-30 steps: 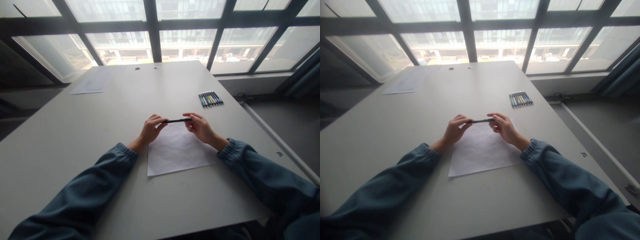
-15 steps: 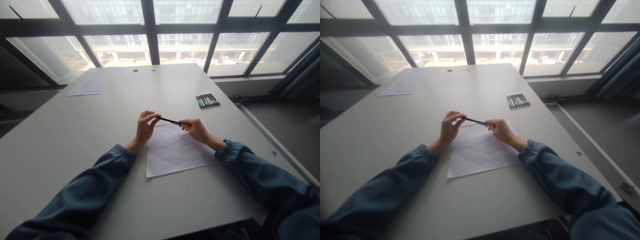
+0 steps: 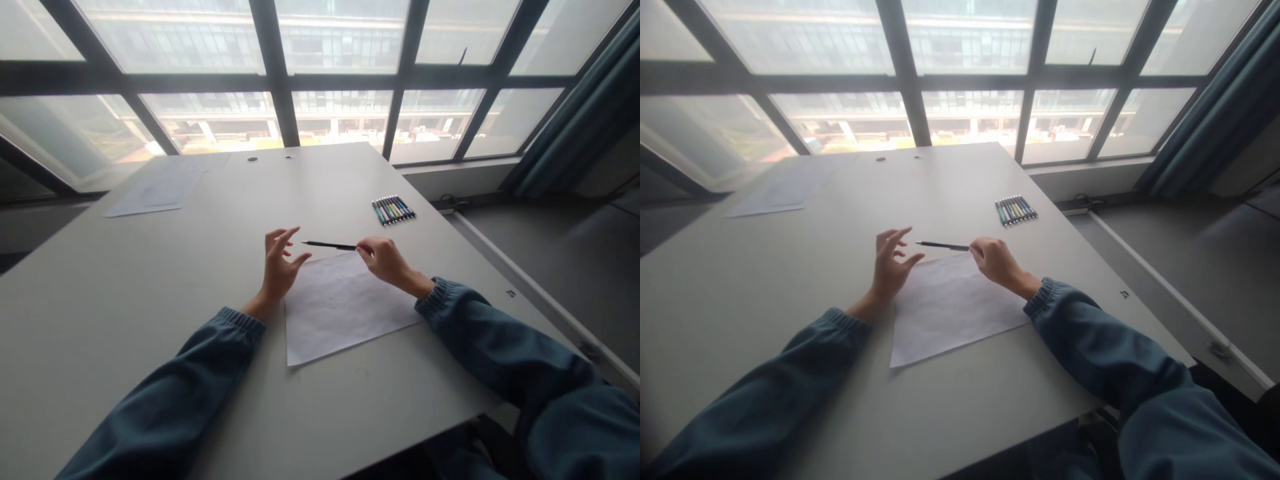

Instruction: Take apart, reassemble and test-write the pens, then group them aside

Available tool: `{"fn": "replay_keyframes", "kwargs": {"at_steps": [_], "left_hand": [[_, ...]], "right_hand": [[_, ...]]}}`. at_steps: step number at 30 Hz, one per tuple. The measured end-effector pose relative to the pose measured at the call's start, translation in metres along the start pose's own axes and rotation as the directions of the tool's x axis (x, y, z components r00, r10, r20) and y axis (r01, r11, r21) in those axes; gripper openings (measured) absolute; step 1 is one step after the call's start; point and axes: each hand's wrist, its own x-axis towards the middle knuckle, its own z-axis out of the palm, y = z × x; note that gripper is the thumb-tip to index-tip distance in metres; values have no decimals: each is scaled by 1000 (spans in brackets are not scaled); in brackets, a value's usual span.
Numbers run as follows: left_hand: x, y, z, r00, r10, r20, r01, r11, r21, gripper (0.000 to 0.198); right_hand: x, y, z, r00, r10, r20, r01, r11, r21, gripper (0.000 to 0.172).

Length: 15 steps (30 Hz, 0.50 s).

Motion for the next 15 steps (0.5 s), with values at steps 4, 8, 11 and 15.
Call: {"fn": "replay_keyframes", "kwargs": {"at_steps": [4, 8, 11, 15], "left_hand": [[0, -2, 2, 997, -75, -10, 75, 997, 3, 66], [-1, 0, 3, 996, -73, 51, 73, 997, 10, 57], [0, 0, 4, 994, -71, 79, 71, 997, -2, 56], [0, -3, 5, 992, -79, 97, 81, 996, -25, 55]], "right_hand": [[14, 28, -13, 980, 160, -116, -181, 962, -206, 21], [26, 59, -18, 900, 405, -164, -437, 835, -336, 23], [29, 72, -14, 855, 498, -145, -511, 757, -407, 25], [33, 72, -6, 829, 552, -89, -527, 718, -455, 27]]}}
